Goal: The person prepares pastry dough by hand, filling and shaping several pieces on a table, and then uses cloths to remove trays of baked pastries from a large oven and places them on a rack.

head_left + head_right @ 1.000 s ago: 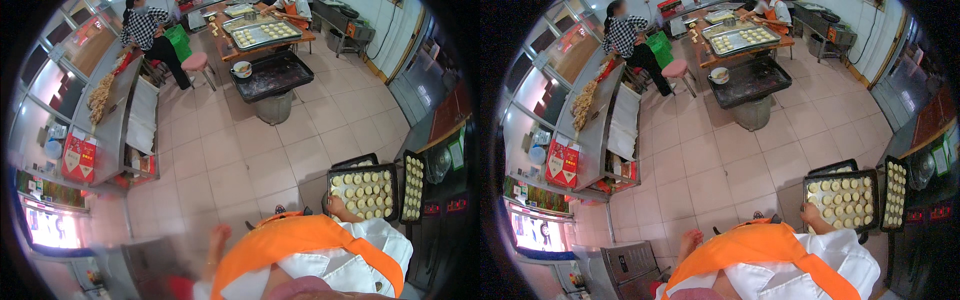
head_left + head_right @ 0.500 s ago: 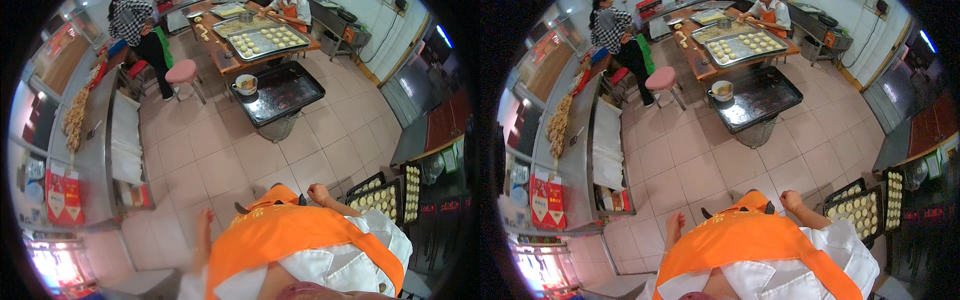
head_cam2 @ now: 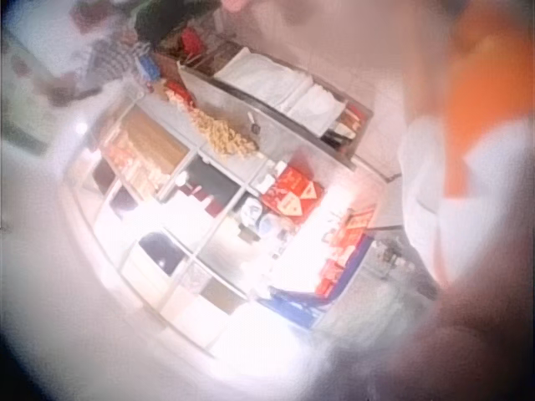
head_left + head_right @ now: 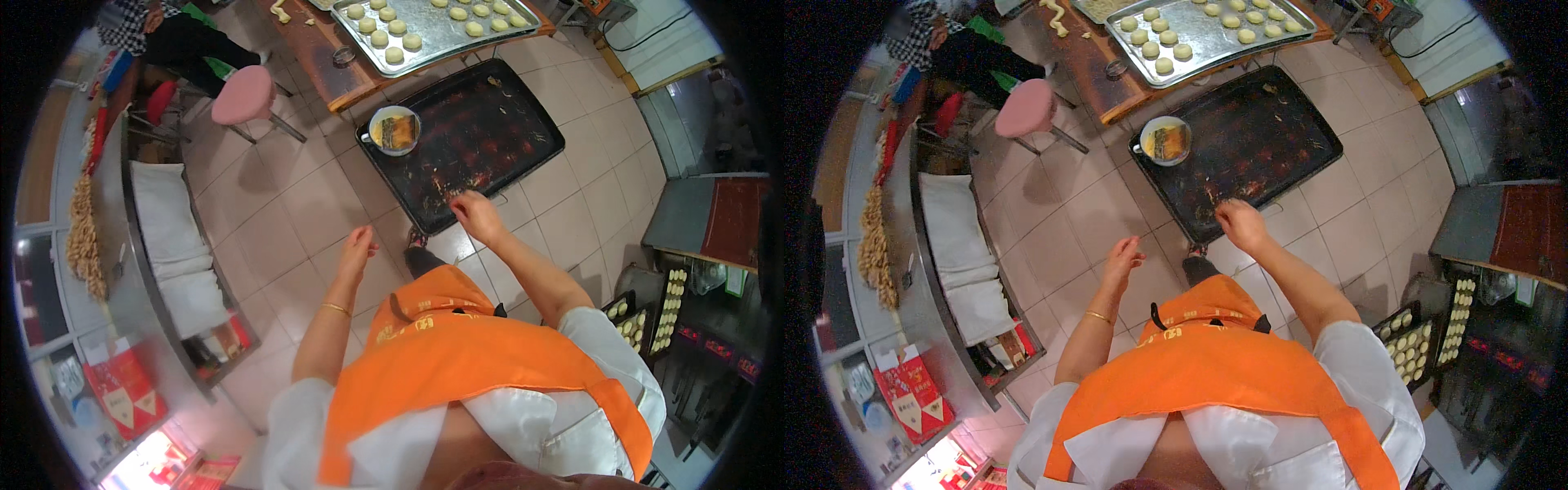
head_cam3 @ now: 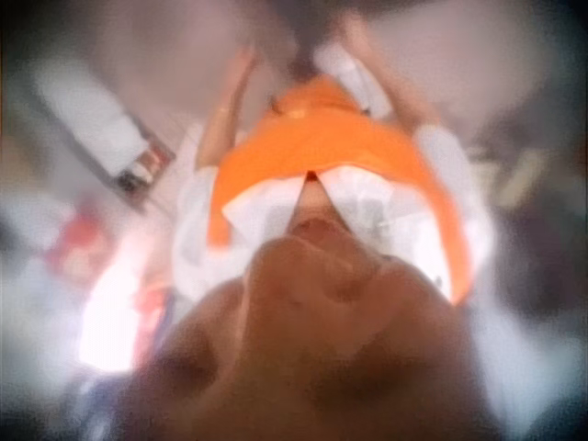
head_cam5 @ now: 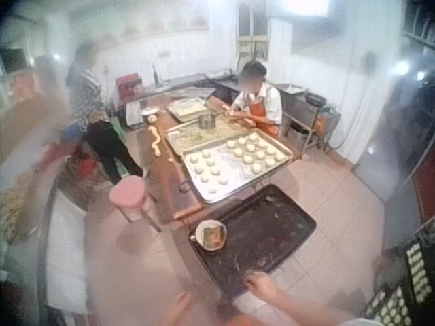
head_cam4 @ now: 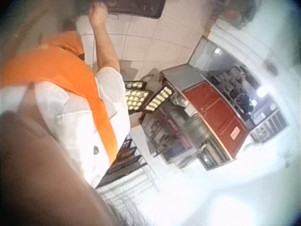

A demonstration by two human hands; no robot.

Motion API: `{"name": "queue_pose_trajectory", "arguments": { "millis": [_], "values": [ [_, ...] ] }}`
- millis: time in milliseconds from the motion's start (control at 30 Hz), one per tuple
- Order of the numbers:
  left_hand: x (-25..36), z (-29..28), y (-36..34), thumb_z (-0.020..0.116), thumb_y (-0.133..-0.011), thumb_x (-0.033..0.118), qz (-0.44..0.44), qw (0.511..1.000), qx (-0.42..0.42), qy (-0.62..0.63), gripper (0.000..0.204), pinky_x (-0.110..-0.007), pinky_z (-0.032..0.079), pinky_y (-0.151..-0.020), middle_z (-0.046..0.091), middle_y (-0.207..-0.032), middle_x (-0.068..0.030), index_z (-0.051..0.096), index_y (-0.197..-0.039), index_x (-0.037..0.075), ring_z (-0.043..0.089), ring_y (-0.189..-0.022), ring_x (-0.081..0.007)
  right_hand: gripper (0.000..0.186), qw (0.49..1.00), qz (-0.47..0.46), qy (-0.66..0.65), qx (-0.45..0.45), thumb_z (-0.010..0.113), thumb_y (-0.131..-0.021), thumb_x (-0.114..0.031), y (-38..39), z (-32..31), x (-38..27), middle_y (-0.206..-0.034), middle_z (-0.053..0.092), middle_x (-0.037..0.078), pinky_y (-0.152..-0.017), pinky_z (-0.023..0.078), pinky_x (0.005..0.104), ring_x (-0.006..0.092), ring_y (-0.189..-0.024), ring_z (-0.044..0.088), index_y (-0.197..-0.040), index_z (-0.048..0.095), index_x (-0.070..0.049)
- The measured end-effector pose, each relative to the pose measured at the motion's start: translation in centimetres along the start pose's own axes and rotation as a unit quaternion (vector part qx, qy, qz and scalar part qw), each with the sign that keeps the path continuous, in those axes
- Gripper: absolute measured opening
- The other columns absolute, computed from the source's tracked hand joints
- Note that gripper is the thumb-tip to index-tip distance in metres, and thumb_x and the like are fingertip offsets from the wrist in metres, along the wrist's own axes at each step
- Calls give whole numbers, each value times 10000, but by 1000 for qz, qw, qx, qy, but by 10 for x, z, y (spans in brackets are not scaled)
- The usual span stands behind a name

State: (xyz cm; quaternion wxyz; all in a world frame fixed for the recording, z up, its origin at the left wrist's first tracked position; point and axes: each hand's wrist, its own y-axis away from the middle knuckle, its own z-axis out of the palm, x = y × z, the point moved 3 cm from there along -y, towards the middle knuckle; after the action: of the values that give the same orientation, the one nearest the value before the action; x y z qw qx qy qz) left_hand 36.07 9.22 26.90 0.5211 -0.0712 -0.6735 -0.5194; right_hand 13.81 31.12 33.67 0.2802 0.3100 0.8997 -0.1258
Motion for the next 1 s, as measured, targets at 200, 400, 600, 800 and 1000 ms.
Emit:
{"name": "queue_pose_trajectory", "arguments": {
  "millis": [200, 400, 600, 800, 1000],
  "values": [
    [49, 19, -131, 576, -966, 311, 12, 1000, -15, -3, 444, -273, 504, -676, 564, -1098, -64, 493, -1291, 21, 610, -833, -136, 98, 995, -82, 60, -7, 625, -819, -87, -165, 23, 12, -900, 615, 110, -781, 500, 422, 329, -892, 594, -911, 646, -57],
    [102, 31, -228, 609, -916, 242, 215, 944, 81, -238, 510, -373, 497, -850, 475, -1316, -207, 457, -1321, -27, 616, -972, -300, 290, 980, -142, 142, 1, 585, -777, -67, -250, 56, 36, -1017, 610, 102, -821, 490, 424, 312, -960, 578, -1062, 636, -64],
    [127, 43, -290, 608, -901, 307, 184, 906, 32, -381, 518, -436, 445, -941, 519, -1250, -278, 500, -1265, -45, 548, -1096, -406, 306, 986, -93, 135, -28, 625, -766, -83, -282, 67, 46, -1025, 610, 103, -849, 480, 433, 318, -966, 572, -1070, 651, -68],
    [108, 53, -308, 603, -900, 353, 204, 873, 52, -439, 495, -461, 460, -918, 594, -1165, -267, 562, -1135, -81, 579, -1088, -391, 255, 987, 115, 19, 113, 648, -741, -63, -257, 38, 63, -1011, 648, 141, -897, 480, 430, 345, -987, 575, -992, 690, -47],
    [110, 61, -308, 537, -958, 355, 206, 824, -51, -526, 477, -497, 503, -694, 651, -859, -302, 618, -902, -112, 632, -805, -458, 207, 953, 266, -76, 126, 606, -829, -45, -132, 29, 65, -1019, 595, 134, -934, 452, 421, 343, -1056, 526, -1031, 654, -52]
  ]
}}
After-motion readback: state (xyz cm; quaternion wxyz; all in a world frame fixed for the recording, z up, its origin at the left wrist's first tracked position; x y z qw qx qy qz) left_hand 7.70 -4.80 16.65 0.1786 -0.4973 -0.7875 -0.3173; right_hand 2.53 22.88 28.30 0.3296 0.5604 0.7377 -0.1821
